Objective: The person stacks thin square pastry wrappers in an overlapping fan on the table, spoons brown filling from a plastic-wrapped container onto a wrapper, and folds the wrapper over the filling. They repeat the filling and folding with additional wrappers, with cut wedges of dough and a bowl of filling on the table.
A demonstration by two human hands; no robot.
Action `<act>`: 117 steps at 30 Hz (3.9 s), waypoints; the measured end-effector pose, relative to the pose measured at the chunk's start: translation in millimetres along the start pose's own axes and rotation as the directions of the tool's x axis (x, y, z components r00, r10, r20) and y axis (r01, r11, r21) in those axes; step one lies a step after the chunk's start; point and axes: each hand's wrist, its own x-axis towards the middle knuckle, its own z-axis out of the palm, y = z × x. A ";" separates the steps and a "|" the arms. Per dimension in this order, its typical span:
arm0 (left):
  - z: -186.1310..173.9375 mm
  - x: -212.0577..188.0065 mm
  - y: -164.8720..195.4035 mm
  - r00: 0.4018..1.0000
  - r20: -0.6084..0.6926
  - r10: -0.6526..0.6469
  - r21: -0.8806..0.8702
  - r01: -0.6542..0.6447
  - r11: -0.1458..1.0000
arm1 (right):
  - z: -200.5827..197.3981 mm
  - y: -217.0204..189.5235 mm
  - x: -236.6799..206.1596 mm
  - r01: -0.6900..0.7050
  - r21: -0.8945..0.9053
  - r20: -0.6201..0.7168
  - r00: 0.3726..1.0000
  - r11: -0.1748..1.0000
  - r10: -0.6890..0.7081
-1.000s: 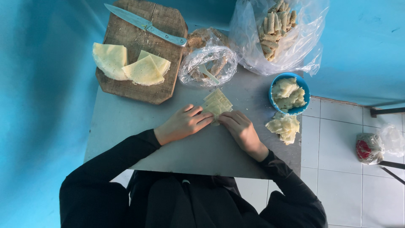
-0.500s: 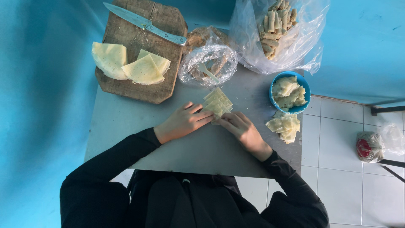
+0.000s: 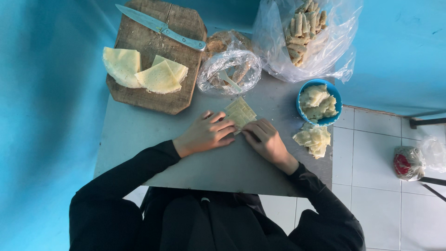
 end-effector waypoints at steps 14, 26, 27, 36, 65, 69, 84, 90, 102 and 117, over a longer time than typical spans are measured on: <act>-0.5 10.6 9.4 0.977 -0.101 -0.186 -0.080 0.178 0.981 | 5.1 3.2 1.2 -0.051 -0.007 -0.019 0.999 0.999 0.051; -3.9 6.5 5.4 0.957 -0.038 -0.289 -0.117 0.283 0.952 | -1.5 4.1 4.3 -0.132 0.018 0.021 0.991 0.991 0.132; -2.8 7.1 5.9 0.947 -0.038 -0.320 -0.140 0.312 0.940 | -0.8 5.2 5.5 -0.149 0.019 0.016 0.989 0.989 0.148; 7.2 8.8 2.0 0.808 0.035 -0.588 -0.253 0.576 0.777 | 4.0 11.3 10.6 -0.382 0.016 -0.005 0.924 0.924 0.382; 2.9 10.4 5.4 0.888 -0.089 -0.451 -0.130 0.439 0.889 | 2.0 26.2 13.6 -0.252 -0.031 0.026 0.967 0.967 0.253; 4.4 11.4 6.5 0.849 -0.071 -0.524 -0.163 0.508 0.846 | 5.4 25.7 15.7 -0.299 -0.039 -0.008 0.954 0.953 0.299; 6.1 14.6 4.0 0.834 -0.106 -0.541 -0.206 0.514 0.833 | -1.7 2.7 22.4 -0.051 -0.112 -0.036 0.998 0.992 0.047; -0.4 16.5 9.9 0.929 -0.107 -0.355 0.027 0.359 0.933 | 1.7 4.0 24.9 -0.049 -0.149 -0.064 0.997 0.988 0.040; -2.0 16.4 9.7 0.928 -0.148 -0.343 0.051 0.353 0.934 | 4.4 8.5 19.7 -0.009 -0.330 -0.067 0.998 0.944 -0.013; -12.2 -3.9 -2.2 0.910 0.023 -0.415 -0.174 0.412 0.894 | 8.0 9.1 30.1 -0.158 -0.183 -0.055 0.987 0.970 0.151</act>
